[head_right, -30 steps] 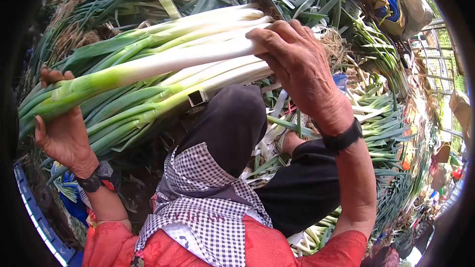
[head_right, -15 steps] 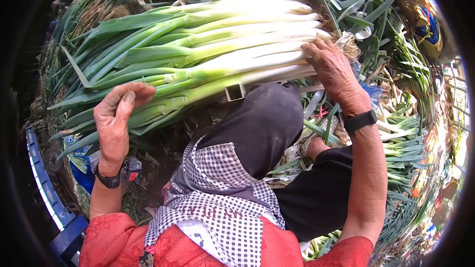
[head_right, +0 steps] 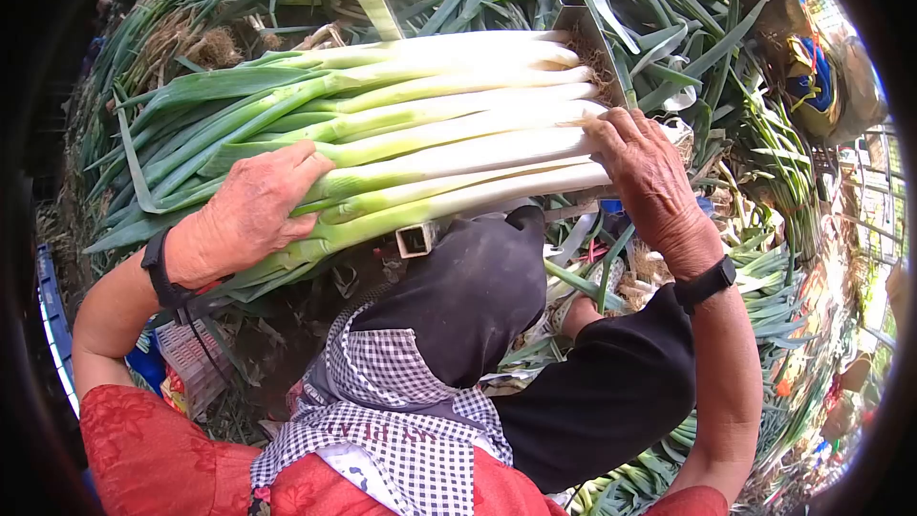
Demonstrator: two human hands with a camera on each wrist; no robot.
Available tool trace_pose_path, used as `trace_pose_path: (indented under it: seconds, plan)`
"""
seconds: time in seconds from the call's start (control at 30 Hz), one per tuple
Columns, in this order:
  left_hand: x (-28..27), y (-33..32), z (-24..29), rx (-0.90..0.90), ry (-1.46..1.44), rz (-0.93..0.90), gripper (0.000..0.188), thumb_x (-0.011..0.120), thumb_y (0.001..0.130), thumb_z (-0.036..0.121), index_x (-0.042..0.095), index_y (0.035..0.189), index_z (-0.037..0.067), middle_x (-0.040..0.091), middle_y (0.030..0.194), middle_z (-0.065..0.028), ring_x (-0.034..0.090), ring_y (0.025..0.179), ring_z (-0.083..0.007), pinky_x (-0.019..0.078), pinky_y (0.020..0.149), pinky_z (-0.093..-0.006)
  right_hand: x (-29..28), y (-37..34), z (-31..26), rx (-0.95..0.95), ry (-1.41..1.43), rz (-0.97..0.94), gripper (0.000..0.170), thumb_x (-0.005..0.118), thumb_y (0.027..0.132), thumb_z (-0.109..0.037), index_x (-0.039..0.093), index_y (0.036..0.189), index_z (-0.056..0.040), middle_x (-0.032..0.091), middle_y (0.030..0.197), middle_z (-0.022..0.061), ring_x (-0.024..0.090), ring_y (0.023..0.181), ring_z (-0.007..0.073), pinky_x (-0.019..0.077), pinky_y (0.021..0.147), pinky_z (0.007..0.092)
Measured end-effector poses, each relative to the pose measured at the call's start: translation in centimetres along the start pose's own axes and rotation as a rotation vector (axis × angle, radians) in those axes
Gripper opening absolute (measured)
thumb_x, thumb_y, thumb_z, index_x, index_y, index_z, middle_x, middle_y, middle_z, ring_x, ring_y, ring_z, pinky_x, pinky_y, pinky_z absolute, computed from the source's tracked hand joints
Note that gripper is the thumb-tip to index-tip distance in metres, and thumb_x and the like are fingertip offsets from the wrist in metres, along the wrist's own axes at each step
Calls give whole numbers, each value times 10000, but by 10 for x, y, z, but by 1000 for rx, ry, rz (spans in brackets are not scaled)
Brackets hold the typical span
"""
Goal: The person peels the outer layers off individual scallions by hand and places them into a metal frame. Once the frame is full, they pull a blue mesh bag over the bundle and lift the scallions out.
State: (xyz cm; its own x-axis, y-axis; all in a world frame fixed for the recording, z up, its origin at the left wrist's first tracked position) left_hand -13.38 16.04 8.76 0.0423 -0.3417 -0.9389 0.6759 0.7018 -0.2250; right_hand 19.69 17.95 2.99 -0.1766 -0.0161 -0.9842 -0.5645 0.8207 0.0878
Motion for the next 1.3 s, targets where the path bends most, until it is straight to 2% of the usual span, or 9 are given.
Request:
trace_pose_path:
  seconds: [0.07, 0.23, 0.3, 0.4, 0.47, 0.73, 0.97, 1.17, 1.3]
  plan:
    - [-20, 8, -7, -45, 61, -18, 477, 700, 649, 60, 523, 1088, -3, 534, 955, -175, 559, 886, -384, 470, 755, -435, -3, 9, 8, -60, -56, 45, 289, 541, 831, -54, 525, 1120, -44, 547, 1077, 129, 532, 1042, 307, 435, 886, 394]
    - [-72, 21, -58, -193, 379, 195, 448, 662, 736, 134, 541, 1157, 42, 542, 1019, -146, 537, 945, -350, 438, 830, -413, 13, 88, 36, -81, -13, 300, 279, 541, 836, -38, 546, 1114, -59, 580, 1050, 107, 566, 983, 303, 473, 832, 382]
    - [-75, 25, -94, -212, 433, 215, 440, 661, 760, 166, 534, 1164, 44, 538, 1012, -152, 536, 949, -357, 441, 834, -417, 28, 126, 39, -49, 15, 296, 277, 538, 832, -20, 567, 1105, -58, 584, 1034, 102, 567, 982, 301, 474, 848, 384]
    - [-60, 34, -135, -206, 428, 130, 412, 647, 806, 204, 525, 1164, 39, 536, 1013, -160, 536, 962, -363, 441, 847, -419, 55, 162, 35, -66, -14, 185, 282, 515, 828, 24, 595, 1086, -54, 589, 1008, 111, 574, 992, 296, 486, 861, 379]
    - [-46, 44, -149, -237, 164, -53, 383, 625, 848, 231, 517, 1156, 29, 538, 1019, -164, 538, 977, -367, 441, 862, -424, 68, 170, 40, -50, -58, 127, 318, 551, 797, 57, 605, 1087, -60, 596, 1002, 105, 574, 1005, 288, 482, 874, 390]
    - [-32, 78, -159, -146, 132, -212, 366, 605, 874, 238, 490, 1122, -5, 502, 1047, -186, 512, 1031, -366, 430, 884, -433, 71, 170, 52, -26, -228, 45, 285, 602, 779, 21, 626, 1047, -73, 608, 958, 68, 537, 1005, 250, 462, 872, 361]
    - [-15, 70, -150, -37, 88, -41, 352, 613, 863, 241, 488, 1062, -21, 498, 1029, -198, 517, 972, -381, 440, 849, -445, 75, 165, 52, -38, -244, 46, 253, 589, 791, 3, 616, 1035, -58, 594, 954, 77, 557, 968, 245, 485, 845, 351]
    - [-15, 83, -162, -129, -153, -316, 363, 591, 882, 289, 488, 1026, -29, 549, 965, -245, 529, 954, -422, 435, 814, -459, 78, 165, 54, -19, -204, 16, 263, 574, 799, 12, 585, 1056, -41, 573, 982, 99, 577, 1001, 263, 509, 839, 379]
    - [-10, 88, -168, -112, -48, -291, 335, 566, 907, 237, 471, 1103, -17, 551, 994, -260, 531, 969, -430, 432, 837, -458, 78, 166, 50, -37, -267, -19, 230, 580, 798, 0, 579, 1027, -29, 574, 981, 110, 591, 995, 272, 513, 824, 388]
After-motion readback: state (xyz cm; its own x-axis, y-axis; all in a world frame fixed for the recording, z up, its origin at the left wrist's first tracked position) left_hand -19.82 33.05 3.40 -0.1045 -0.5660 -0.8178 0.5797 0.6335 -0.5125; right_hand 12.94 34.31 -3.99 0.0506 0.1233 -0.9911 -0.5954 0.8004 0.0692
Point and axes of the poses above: each hand's wrist, its own y-axis towards the middle knuckle, its own x-axis out of the palm, z = x × y, the point moved 4 cm from there along y, towards the middle knuckle
